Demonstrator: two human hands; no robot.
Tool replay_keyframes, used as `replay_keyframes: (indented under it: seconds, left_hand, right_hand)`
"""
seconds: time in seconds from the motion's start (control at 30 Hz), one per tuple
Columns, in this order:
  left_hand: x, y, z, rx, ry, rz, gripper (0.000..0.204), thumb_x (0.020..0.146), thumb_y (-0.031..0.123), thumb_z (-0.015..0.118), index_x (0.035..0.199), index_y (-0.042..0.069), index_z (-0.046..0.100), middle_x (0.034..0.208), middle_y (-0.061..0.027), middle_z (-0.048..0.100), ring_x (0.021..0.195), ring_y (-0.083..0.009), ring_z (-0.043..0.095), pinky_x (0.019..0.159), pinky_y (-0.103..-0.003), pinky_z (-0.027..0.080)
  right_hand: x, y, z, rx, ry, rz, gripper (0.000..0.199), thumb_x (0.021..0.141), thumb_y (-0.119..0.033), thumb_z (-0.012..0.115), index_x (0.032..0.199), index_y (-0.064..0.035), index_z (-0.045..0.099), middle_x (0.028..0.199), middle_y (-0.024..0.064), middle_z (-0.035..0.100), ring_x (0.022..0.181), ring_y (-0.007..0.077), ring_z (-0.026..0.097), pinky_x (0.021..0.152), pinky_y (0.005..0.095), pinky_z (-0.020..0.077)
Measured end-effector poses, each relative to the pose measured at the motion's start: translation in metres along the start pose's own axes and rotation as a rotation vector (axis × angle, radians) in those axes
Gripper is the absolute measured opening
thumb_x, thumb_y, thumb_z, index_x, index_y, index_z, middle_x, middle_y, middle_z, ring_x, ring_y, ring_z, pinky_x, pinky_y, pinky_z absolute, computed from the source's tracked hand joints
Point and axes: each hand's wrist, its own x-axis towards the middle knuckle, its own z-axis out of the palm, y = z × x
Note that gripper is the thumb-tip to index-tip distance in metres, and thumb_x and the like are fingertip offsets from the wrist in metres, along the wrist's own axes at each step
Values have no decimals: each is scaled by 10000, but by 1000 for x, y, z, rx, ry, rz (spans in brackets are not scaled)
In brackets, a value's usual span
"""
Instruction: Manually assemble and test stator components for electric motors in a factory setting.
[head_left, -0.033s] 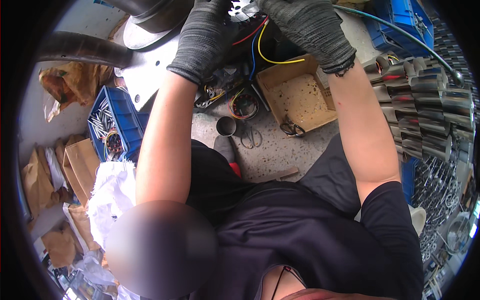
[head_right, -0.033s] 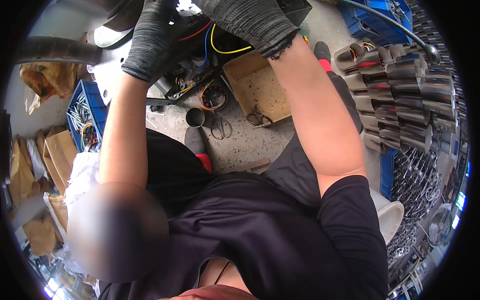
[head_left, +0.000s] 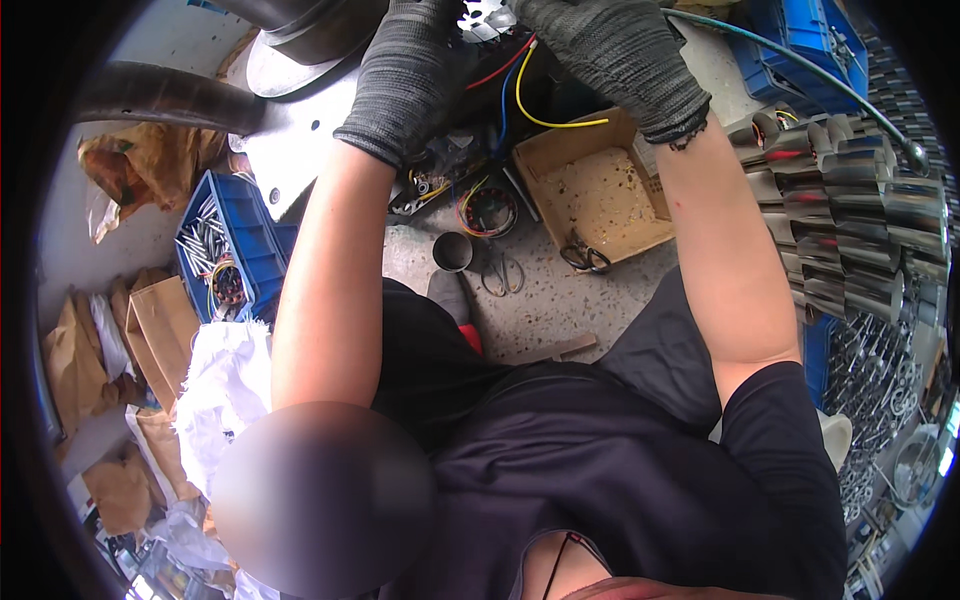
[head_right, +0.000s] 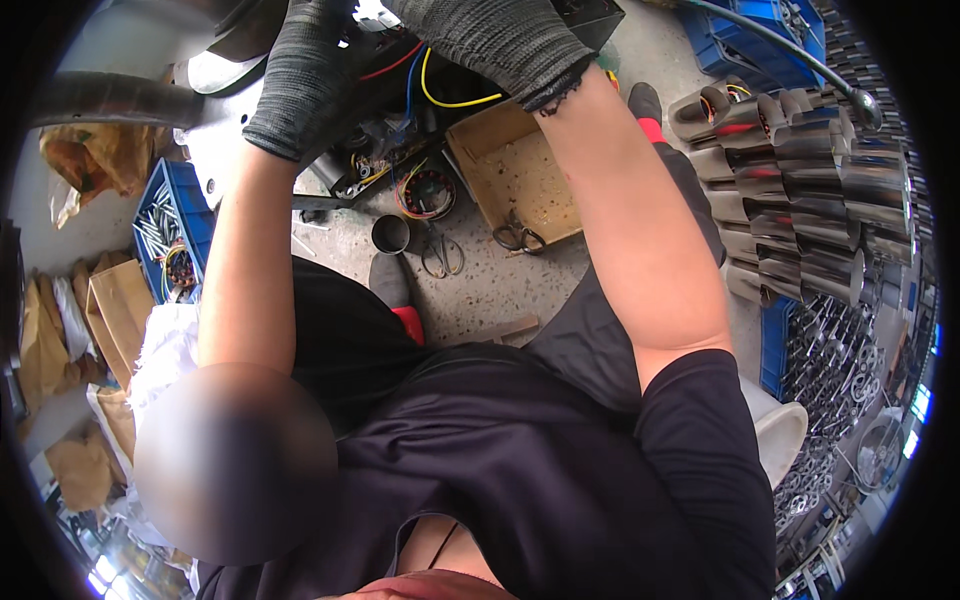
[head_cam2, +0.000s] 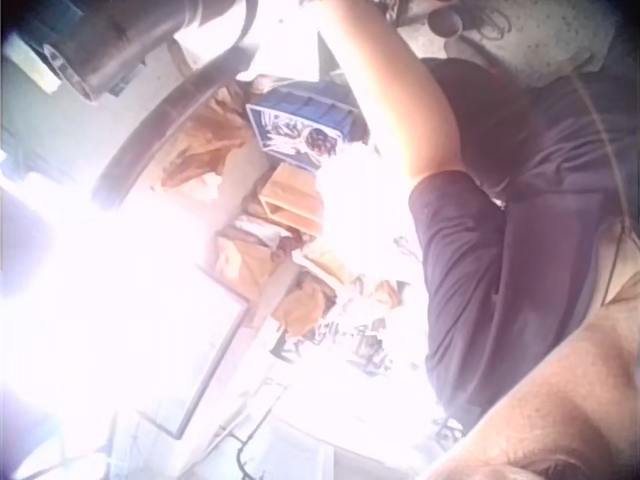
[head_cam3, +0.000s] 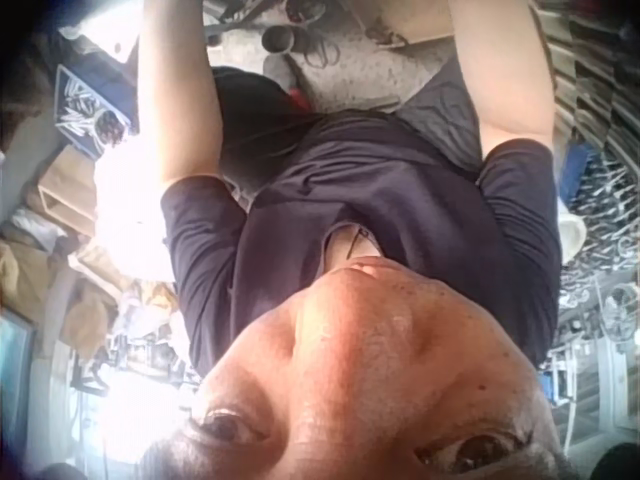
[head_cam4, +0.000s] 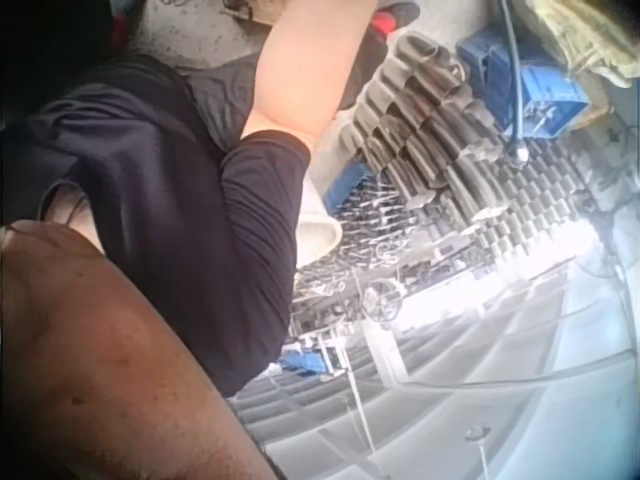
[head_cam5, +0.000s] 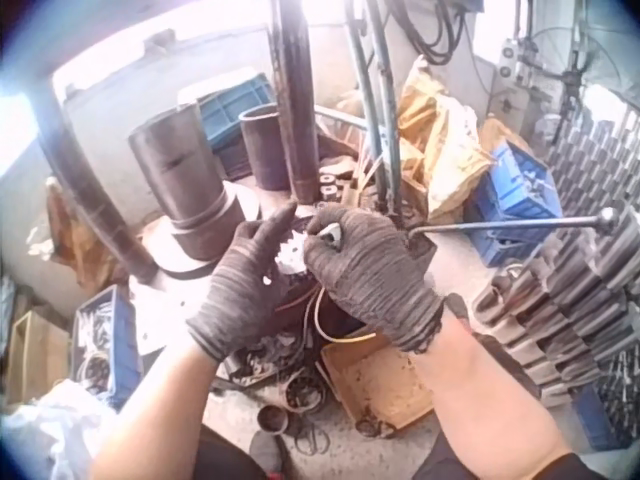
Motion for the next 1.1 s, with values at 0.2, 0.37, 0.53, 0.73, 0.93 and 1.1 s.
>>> replay_keyframes:
  seconds: [0.2, 0.37, 0.53, 0.73, 0.93, 1.1]
  left_hand:
    - [3, 8, -2, -62, -101, -158, 875, 766, -163, 557, 1568, 148, 401, 1225, -162, 555, 1110, -286, 575, 957, -361, 510]
    - [8, -13, 11, -98, -103, -117, 921, 736, -66, 821, 1533, 156, 419, 1292, -128, 529, 1171, -245, 548, 1037, -349, 498]
    - [5, 8, 9, -220, -45, -192, 851, 784, -90, 783, 1520, 144, 426, 1293, -115, 534, 1179, -240, 544, 1057, -351, 496]
    - [8, 8, -1, -183, -128, -315, 864, 786, -55, 808, 1532, 132, 412, 1283, -125, 544, 1169, -223, 555, 1027, -337, 506]
    - [3, 38, -13, -337, 9, -227, 793, 809, -136, 710, 1508, 109, 426, 1272, -100, 534, 1149, -206, 568, 976, -306, 537]
    - [1, 20, -25, -962, 115, -516, 726, 755, -215, 580, 1420, 59, 475, 1215, -76, 508, 1128, -199, 564, 961, -336, 542]
  right_hand:
    - [12, 4, -17, -365, -98, -486, 67, 823, -65, 646, 846, -2, 658, 735, 167, 637, 687, 341, 668, 636, 444, 542]
    - [5, -11, -13, -139, 53, -337, 55, 839, -66, 655, 840, -13, 671, 713, 139, 636, 656, 316, 657, 607, 413, 535]
    - [5, 3, -9, 110, 38, -21, 103, 879, -111, 660, 881, -18, 703, 728, 143, 672, 683, 279, 686, 637, 384, 546]
    - [4, 7, -16, -34, -27, -234, 112, 904, -106, 665, 935, -4, 699, 745, 104, 689, 698, 211, 680, 662, 353, 548]
    - [3, 18, -23, 699, 8, 145, 57, 930, -67, 680, 952, -16, 692, 783, 14, 673, 698, 110, 627, 656, 258, 530]
    - [3, 16, -25, 729, -3, 217, 52, 931, -66, 679, 958, -23, 693, 786, 21, 677, 701, 101, 626, 647, 244, 521]
